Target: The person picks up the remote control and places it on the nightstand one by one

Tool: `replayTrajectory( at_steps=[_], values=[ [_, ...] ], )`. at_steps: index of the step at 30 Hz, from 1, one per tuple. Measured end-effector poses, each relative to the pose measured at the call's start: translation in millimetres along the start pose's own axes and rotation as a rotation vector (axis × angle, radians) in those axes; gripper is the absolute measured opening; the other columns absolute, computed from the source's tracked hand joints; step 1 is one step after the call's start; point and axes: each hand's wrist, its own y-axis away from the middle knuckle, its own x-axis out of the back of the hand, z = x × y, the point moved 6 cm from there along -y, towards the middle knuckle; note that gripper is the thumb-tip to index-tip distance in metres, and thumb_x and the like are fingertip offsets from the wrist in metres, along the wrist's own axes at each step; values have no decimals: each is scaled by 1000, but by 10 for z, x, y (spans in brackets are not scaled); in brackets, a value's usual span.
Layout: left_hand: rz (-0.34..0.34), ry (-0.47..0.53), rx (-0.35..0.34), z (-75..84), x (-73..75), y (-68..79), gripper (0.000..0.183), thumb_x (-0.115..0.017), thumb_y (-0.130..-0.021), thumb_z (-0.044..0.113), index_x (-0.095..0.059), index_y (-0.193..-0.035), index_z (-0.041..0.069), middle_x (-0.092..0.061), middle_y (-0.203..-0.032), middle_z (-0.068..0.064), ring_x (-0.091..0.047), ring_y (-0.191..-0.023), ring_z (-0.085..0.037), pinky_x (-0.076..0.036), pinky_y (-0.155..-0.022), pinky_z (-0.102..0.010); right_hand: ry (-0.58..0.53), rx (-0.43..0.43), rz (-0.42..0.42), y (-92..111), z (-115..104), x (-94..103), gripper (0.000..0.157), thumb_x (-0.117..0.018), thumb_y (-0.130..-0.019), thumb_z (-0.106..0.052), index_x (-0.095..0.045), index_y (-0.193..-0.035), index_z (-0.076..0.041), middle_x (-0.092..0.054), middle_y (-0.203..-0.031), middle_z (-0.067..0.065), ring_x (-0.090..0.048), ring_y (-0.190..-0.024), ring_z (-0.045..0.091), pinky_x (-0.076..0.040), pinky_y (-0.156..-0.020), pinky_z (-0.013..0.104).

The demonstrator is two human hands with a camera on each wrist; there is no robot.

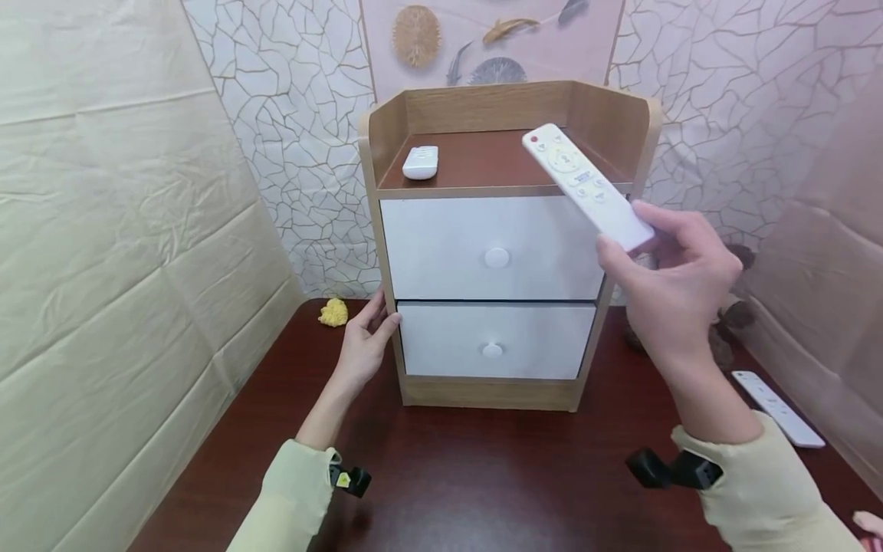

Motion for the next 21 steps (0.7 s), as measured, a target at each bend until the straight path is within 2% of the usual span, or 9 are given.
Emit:
replayTrajectory(
  at_steps=[2,9,14,21],
  values=[
    [-8,0,-1,8,-5,-7,63,-58,-106,11,-28,-162,9,-32,-164,-7,-38,-146,-27,-40,-114,-40,14,-14,-6,-60,-18,-94,36,-80,-76,8,-77,-113,4,-68,-95,-6,-52,-71,10,-47,-67,15],
    [4,-6,-4,27,7,-23,63,-59,-106,8,-29,-161,7,-36,-162,-11,-40,-144,-29,-41,-112,-38,88,-72,-69,-274,-6,-460,36,-84,-82,-11,-77,-117,-3,-73,-102,7,-53,-69,12,-45,-62,19],
    [2,9,-17,31,6,-31,63,-59,-105,8,-29,-161,7,-37,-161,-12,-42,-143,-29,-42,-112,-37,103,-76,-100,-383,8,-701,35,-84,-81,-14,-78,-113,-2,-73,-102,10,-57,-70,9,-48,-64,16],
    [5,5,5,8,11,-8,64,-60,-105,10,-29,-161,7,-36,-161,-11,-41,-144,-28,-42,-111,-36,221,-64,-146,-471,7,-975,35,-80,-81,-17,-77,-111,-1,-72,-103,9,-59,-81,8,-45,-67,14]
  ],
)
